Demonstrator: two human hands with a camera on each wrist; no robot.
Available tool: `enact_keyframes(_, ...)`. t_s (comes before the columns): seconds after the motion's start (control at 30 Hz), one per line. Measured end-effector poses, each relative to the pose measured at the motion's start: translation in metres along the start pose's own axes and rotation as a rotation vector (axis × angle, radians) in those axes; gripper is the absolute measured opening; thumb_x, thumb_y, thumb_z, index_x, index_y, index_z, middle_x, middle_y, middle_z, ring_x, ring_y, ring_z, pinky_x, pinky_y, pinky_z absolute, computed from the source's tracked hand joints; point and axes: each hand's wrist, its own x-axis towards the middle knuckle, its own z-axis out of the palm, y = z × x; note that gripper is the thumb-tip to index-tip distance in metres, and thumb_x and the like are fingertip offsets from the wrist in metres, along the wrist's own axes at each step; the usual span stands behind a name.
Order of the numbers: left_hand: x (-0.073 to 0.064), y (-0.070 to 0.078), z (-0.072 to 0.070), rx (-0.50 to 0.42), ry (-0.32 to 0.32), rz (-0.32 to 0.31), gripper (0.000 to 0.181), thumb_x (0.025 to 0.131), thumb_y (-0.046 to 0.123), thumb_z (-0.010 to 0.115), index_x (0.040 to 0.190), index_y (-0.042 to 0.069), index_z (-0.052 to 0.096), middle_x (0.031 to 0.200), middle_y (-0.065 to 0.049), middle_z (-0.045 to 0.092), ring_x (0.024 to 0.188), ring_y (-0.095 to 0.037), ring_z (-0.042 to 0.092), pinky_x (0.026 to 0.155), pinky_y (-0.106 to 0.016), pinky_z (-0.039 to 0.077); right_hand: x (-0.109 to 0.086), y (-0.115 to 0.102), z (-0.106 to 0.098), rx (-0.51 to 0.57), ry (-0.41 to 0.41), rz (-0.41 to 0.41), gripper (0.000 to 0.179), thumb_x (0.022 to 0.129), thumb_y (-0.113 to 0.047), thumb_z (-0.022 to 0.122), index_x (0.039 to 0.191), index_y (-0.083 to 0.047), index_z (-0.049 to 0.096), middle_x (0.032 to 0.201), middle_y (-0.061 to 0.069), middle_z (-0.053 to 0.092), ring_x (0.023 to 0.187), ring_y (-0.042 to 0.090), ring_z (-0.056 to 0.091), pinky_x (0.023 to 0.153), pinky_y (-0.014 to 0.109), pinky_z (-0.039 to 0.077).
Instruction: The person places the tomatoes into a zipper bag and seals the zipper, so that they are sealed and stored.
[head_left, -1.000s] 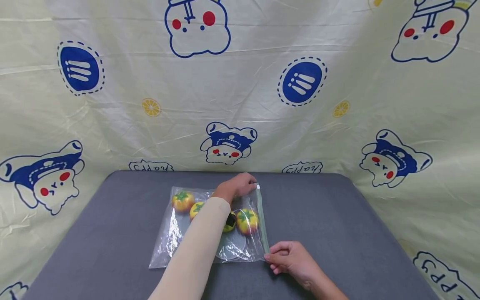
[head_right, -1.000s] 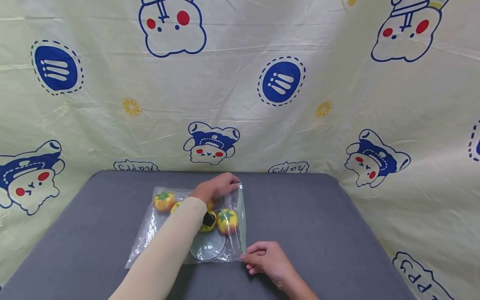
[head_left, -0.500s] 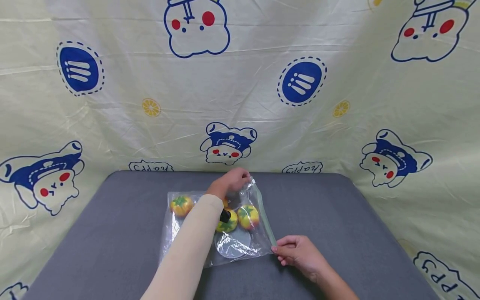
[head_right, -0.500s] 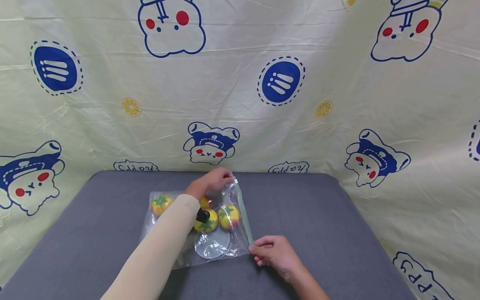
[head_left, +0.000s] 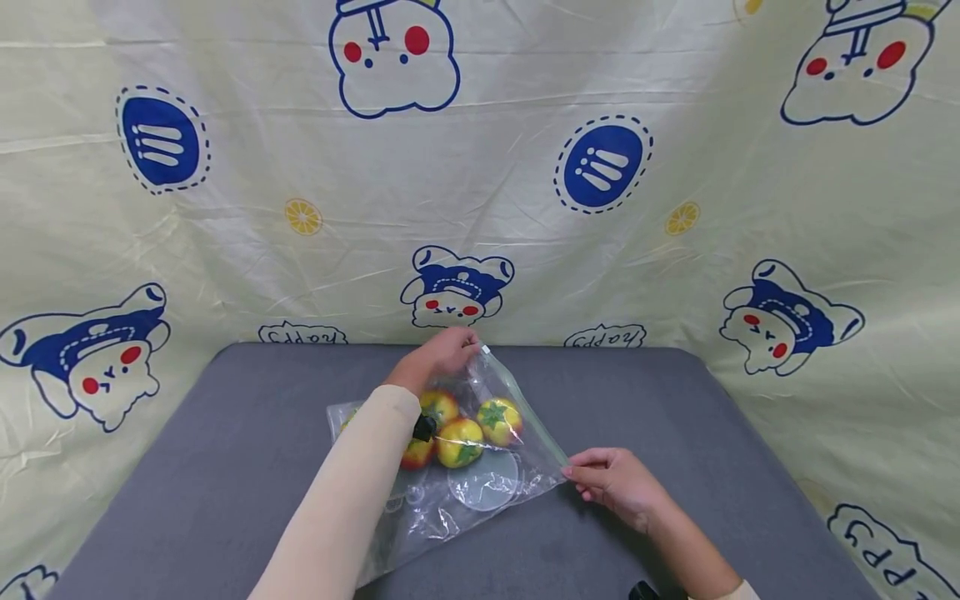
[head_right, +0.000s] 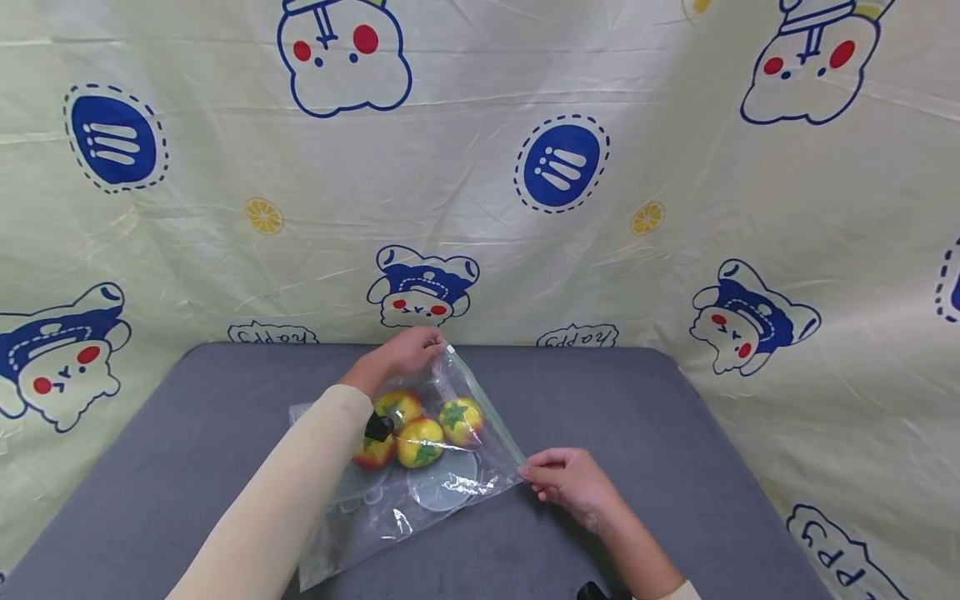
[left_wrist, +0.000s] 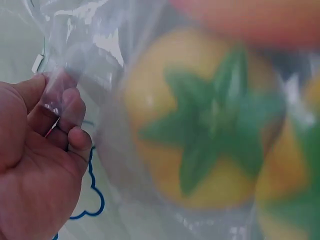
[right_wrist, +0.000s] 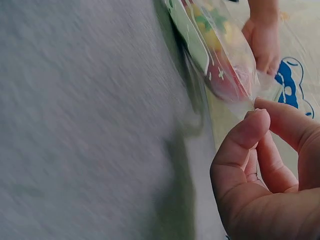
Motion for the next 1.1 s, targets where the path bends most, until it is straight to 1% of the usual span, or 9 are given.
enact_keyframes(0.1,-0.003,-0.004,-0.005,-0.016,-0.020,-0.001,0.016,0.110,0.017,0.047,0.105,0.006,0.057,0.086,-0.007,0.066,0.080,-0.017,0.061,0.073,-0.027,0.047,0.004,-0.005,-0.008,-0.013,0.010,0.003,0.007,0.092,-0.008,0.075,0.097,-0.004,0.074,0.078,-0.002,0.069,0.066,0.006,0.061,0.063,0.021,0.056)
enact_keyframes(0.23,-0.009,-0.008,-0.010,-0.003,-0.035,-0.008,0.015,0.110,0.016,0.045,0.102,0.006,0.053,0.078,-0.005,0.066,0.074,-0.015,0.058,0.072,-0.026,0.044,0.011,-0.010,-0.020,-0.019,0.013,-0.002,0.004,0.092,-0.008,0.075,0.096,-0.006,0.074,0.078,-0.002,0.069,0.067,0.006,0.061,0.065,0.021,0.056)
enact_keyframes(0.4,-0.016,-0.013,-0.014,0.047,-0.028,-0.005,0.016,0.110,0.017,0.044,0.100,0.007,0.051,0.080,-0.003,0.062,0.074,-0.015,0.053,0.071,-0.028,0.041,0.019,-0.018,-0.031,-0.027,0.015,-0.013,0.004,0.094,-0.007,0.073,0.097,-0.005,0.074,0.080,-0.001,0.070,0.068,0.006,0.063,0.065,0.021,0.057)
enact_keyframes(0.57,-0.021,-0.022,-0.015,0.008,-0.005,-0.006,0.018,0.111,0.017,0.042,0.098,0.007,0.049,0.081,-0.004,0.059,0.074,-0.017,0.053,0.066,-0.027,0.042,0.029,-0.028,-0.036,-0.051,0.028,-0.013,0.014,0.095,-0.009,0.073,0.103,0.002,0.072,0.085,0.002,0.073,0.075,0.010,0.069,0.070,0.025,0.060)
enact_keyframes(0.7,-0.027,-0.030,-0.012,-0.061,0.002,-0.002,0.019,0.112,0.016,0.039,0.097,0.006,0.046,0.081,-0.006,0.058,0.075,-0.017,0.056,0.065,-0.027,0.047,0.037,-0.036,-0.039,-0.049,0.042,-0.001,0.017,0.095,-0.009,0.073,0.105,0.004,0.071,0.086,0.003,0.074,0.078,0.013,0.071,0.073,0.028,0.062)
enact_keyframes(0.83,-0.035,-0.035,-0.011,-0.156,0.004,-0.007,0.020,0.113,0.015,0.035,0.097,0.005,0.042,0.084,-0.010,0.057,0.077,-0.021,0.060,0.068,-0.030,0.053,0.045,-0.043,-0.041,-0.037,0.041,-0.006,0.014,0.095,-0.007,0.072,0.104,0.004,0.071,0.085,0.003,0.075,0.076,0.012,0.071,0.074,0.028,0.062)
enact_keyframes(0.97,-0.043,-0.037,-0.009,-0.322,-0.022,-0.045,0.020,0.114,0.017,0.031,0.100,0.004,0.038,0.087,-0.013,0.055,0.078,-0.030,0.070,0.070,-0.039,0.062,0.052,-0.050,-0.045,-0.037,0.056,-0.013,0.012,0.096,-0.007,0.071,0.104,0.002,0.072,0.084,0.001,0.075,0.075,0.010,0.071,0.074,0.027,0.062)
enact_keyframes(1.07,-0.048,-0.038,-0.007,-0.435,-0.045,-0.079,0.019,0.114,0.019,0.030,0.103,0.005,0.035,0.089,-0.016,0.055,0.080,-0.035,0.075,0.070,-0.044,0.063,0.058,-0.055,-0.047,-0.035,0.083,-0.008,0.012,0.096,-0.008,0.071,0.104,0.001,0.073,0.083,0.001,0.075,0.075,0.011,0.070,0.074,0.027,0.061)
enact_keyframes(1.1,-0.051,-0.038,-0.007,-0.452,-0.049,-0.091,0.019,0.114,0.020,0.030,0.103,0.006,0.035,0.091,-0.017,0.055,0.082,-0.035,0.076,0.071,-0.044,0.063,0.060,-0.057,-0.048,-0.038,0.084,-0.010,0.013,0.097,-0.009,0.071,0.106,0.001,0.072,0.084,0.000,0.075,0.075,0.011,0.070,0.074,0.027,0.061)
